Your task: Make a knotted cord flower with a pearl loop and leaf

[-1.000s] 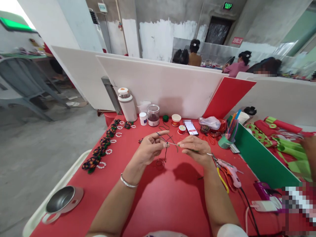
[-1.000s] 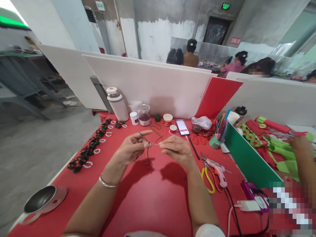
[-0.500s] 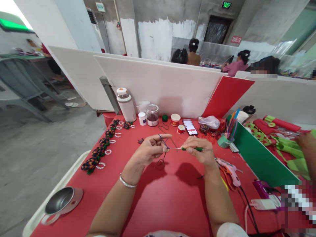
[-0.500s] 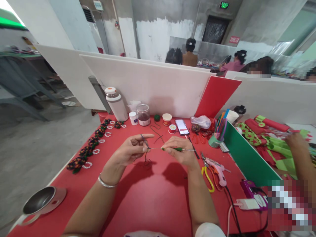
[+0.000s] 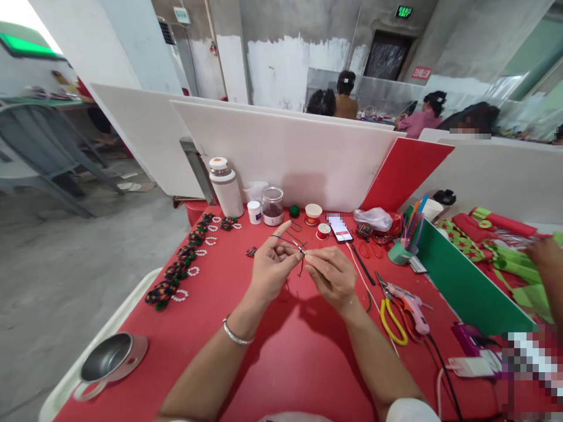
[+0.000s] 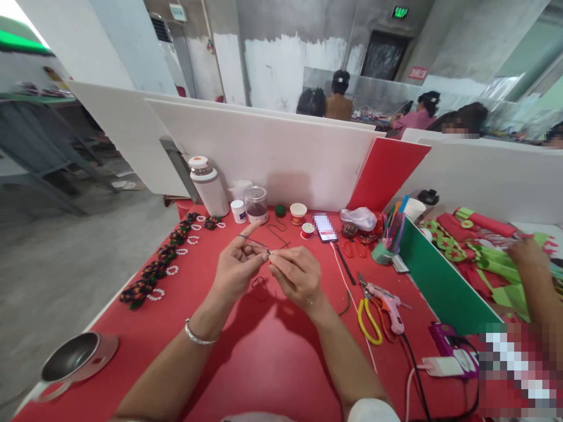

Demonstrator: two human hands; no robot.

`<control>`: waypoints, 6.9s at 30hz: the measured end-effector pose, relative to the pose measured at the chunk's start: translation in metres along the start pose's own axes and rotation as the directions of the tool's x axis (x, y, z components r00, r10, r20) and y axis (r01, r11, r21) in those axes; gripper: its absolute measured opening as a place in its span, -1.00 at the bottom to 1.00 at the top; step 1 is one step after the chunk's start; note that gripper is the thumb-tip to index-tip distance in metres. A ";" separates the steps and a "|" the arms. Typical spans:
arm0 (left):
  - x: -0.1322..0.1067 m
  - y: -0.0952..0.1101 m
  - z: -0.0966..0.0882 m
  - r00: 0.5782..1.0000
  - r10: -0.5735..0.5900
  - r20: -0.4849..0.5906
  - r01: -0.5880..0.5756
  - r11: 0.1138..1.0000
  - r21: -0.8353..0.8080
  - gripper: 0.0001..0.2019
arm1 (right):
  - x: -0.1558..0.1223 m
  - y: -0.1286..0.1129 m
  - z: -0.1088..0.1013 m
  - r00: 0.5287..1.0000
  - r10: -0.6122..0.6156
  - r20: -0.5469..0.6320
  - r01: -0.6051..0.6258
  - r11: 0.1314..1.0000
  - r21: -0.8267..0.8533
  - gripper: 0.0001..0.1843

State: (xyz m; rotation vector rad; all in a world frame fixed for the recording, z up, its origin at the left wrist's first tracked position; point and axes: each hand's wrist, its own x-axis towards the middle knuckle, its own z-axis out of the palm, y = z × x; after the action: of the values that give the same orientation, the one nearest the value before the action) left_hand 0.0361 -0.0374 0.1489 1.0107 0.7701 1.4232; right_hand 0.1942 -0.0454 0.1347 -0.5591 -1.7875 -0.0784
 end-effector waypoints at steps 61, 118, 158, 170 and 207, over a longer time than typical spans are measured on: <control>0.010 0.012 -0.023 0.862 -0.406 0.305 0.431 0.902 -0.017 -0.44 | 0.009 0.030 -0.049 0.945 0.161 0.283 -0.255 0.906 0.337 -0.85; -0.001 0.000 0.000 0.990 -0.095 0.105 0.075 0.981 0.176 -0.20 | 0.003 0.016 -0.007 0.933 0.345 0.099 -0.358 0.876 0.323 -0.83; 0.010 0.012 -0.027 0.776 -0.456 0.436 0.459 0.882 0.106 -0.41 | 0.004 0.031 -0.054 0.874 0.385 0.295 -0.485 0.704 0.519 -0.82; 0.009 0.010 -0.026 0.868 -0.371 0.328 0.331 0.928 0.173 -0.25 | 0.010 0.028 -0.054 0.888 0.393 0.237 -0.450 0.848 0.280 -0.85; 0.011 -0.002 -0.008 0.975 -0.193 0.113 0.181 0.977 0.108 0.13 | 0.003 0.006 -0.013 0.625 0.666 0.408 -0.768 0.619 0.165 -0.59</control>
State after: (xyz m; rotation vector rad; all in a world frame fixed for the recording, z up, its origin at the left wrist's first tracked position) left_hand 0.0304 -0.0258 0.1459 1.0607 0.8273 1.1599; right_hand 0.2075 -0.0436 0.1394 -1.0639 -1.6780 0.9190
